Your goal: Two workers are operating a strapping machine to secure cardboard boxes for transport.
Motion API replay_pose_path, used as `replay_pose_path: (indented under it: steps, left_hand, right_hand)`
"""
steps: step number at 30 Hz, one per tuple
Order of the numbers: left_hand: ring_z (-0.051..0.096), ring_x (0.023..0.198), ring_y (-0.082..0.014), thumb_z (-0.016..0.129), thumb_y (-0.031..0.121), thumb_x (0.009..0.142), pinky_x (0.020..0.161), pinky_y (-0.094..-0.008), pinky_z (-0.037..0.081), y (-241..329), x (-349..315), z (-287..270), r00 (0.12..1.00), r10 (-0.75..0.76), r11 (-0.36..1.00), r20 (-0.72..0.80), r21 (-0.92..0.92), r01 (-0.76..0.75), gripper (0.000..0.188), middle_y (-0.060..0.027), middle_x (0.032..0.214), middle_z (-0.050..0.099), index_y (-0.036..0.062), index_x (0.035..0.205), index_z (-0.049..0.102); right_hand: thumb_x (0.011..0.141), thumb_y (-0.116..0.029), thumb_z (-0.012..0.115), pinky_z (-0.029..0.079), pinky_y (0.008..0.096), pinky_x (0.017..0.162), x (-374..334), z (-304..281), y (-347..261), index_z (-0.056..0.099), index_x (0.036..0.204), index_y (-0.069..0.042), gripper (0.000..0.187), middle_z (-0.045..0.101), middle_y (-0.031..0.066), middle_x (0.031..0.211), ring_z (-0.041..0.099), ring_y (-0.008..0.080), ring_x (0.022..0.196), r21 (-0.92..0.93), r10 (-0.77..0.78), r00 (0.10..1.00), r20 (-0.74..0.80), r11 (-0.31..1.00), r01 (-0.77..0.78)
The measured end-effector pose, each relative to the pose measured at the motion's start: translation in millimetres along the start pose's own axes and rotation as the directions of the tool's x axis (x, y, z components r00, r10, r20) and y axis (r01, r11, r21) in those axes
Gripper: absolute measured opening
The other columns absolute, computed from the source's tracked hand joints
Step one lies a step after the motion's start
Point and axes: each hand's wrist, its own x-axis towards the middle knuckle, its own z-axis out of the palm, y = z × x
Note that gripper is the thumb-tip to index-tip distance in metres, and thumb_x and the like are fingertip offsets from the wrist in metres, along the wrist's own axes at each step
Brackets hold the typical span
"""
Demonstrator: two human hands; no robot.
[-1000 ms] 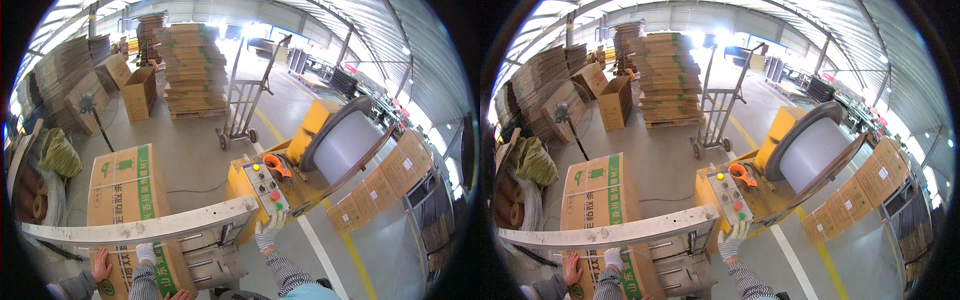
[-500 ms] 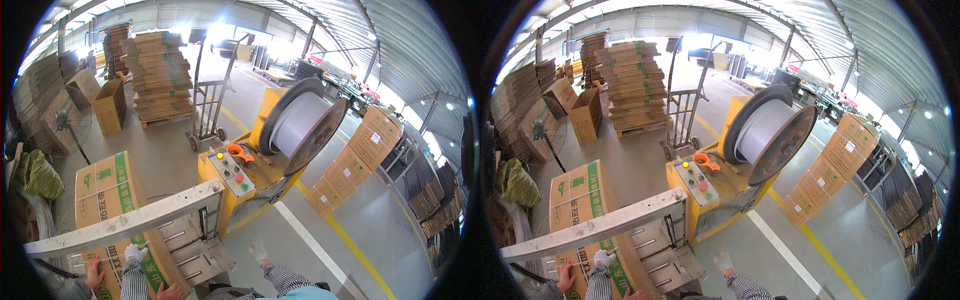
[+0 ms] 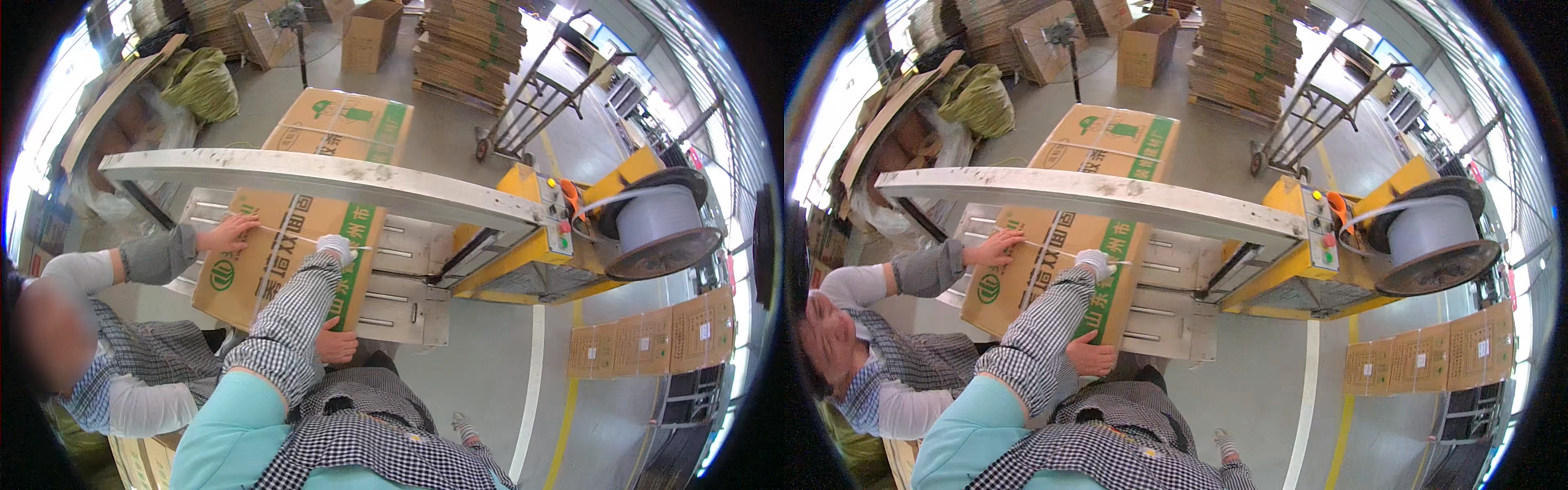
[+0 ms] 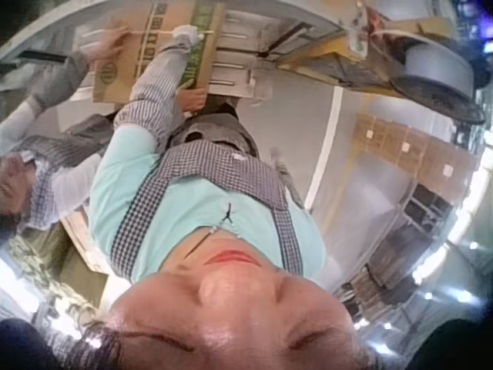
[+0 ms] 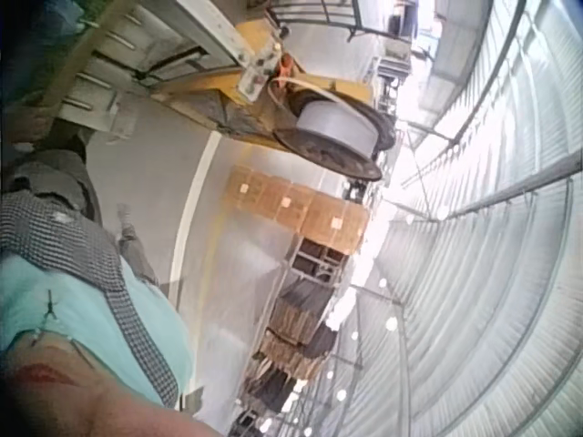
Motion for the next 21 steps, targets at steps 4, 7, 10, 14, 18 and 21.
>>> replay_pose_path:
  steps: [4, 7, 10, 14, 18, 21]
  left_hand:
    - [0.067, 0.103, -0.0277, 0.047, 0.056, 0.092, 0.086, -0.0419, 0.052, -12, -16, 8, 0.999, -0.003, 0.999, 0.042, -0.044, 0.005, 0.056, -0.0127, 0.110, 0.070, 0.0104, 0.114, 0.069]
    - [0.067, 0.102, -0.0278, 0.043, 0.061, 0.093, 0.088, -0.0414, 0.051, -45, -33, 23, 0.998, -0.028, 1.000, 0.048, -0.010, 0.029, 0.063, -0.0128, 0.106, 0.071, 0.0071, 0.110, 0.071]
    - [0.067, 0.099, -0.0280, 0.039, 0.060, 0.094, 0.086, -0.0415, 0.050, -74, -56, 34, 0.998, -0.055, 0.997, 0.035, -0.046, 0.056, 0.062, -0.0126, 0.101, 0.072, 0.0086, 0.106, 0.072]
    - [0.066, 0.082, -0.0265, 0.040, 0.054, 0.096, 0.077, -0.0408, 0.049, -134, -111, 70, 0.977, 0.068, 0.996, -0.202, 0.075, -0.054, 0.057, -0.0097, 0.083, 0.070, 0.0116, 0.081, 0.074]
    - [0.059, 0.102, -0.0215, 0.047, 0.052, 0.092, 0.109, -0.0443, 0.030, -253, -247, 128, 0.927, -0.158, 0.960, -0.341, 0.165, 0.225, 0.049, -0.0049, 0.087, 0.068, 0.0127, 0.080, 0.074]
    - [0.047, 0.127, -0.0266, 0.056, 0.033, 0.089, 0.112, -0.0501, 0.027, -286, -280, 166, 0.818, -0.411, 0.908, -0.402, -0.099, 0.408, 0.028, -0.0123, 0.126, 0.061, 0.0113, 0.087, 0.073]
  right_hand:
    - [0.093, -0.035, 0.058, 0.049, 0.0333, 0.061, -6, -27, -10, 0.061, 0.124, -0.013, 0.038, 0.066, 0.0059, 0.093, 0.062, 0.0196, 0.074, 0.236, 0.087, 0.989, -0.117, 0.970, -0.057]
    - [0.094, -0.039, 0.054, 0.049, 0.0360, 0.072, -10, -21, -57, 0.060, 0.124, -0.010, 0.043, 0.068, 0.0085, 0.099, 0.063, 0.0235, 0.085, 0.026, 0.004, 0.998, -0.070, 1.000, -0.002]
    - [0.094, -0.039, 0.054, 0.048, 0.0369, 0.075, -45, -26, -105, 0.061, 0.123, -0.008, 0.044, 0.068, 0.0083, 0.097, 0.063, 0.0236, 0.087, -0.070, -0.072, 0.997, -0.021, 0.995, 0.071]
    - [0.093, -0.040, 0.054, 0.049, 0.0356, 0.070, -43, -45, -125, 0.062, 0.123, -0.008, 0.044, 0.067, 0.0051, 0.084, 0.062, 0.0186, 0.078, -0.059, -0.199, 0.980, 0.030, 0.978, 0.200]
    - [0.095, -0.044, 0.046, 0.049, 0.0378, 0.078, 0, -54, -202, 0.060, 0.124, -0.009, 0.047, 0.069, 0.0080, 0.096, 0.062, 0.0208, 0.086, -0.446, -0.136, 0.968, 0.212, 0.868, 0.220]
    - [0.095, -0.045, 0.043, 0.044, 0.0417, 0.099, 69, -123, -113, 0.052, 0.133, -0.005, 0.056, 0.063, 0.0146, 0.122, 0.056, 0.0298, 0.118, -0.263, 0.153, 0.959, 0.237, 0.961, -0.088]
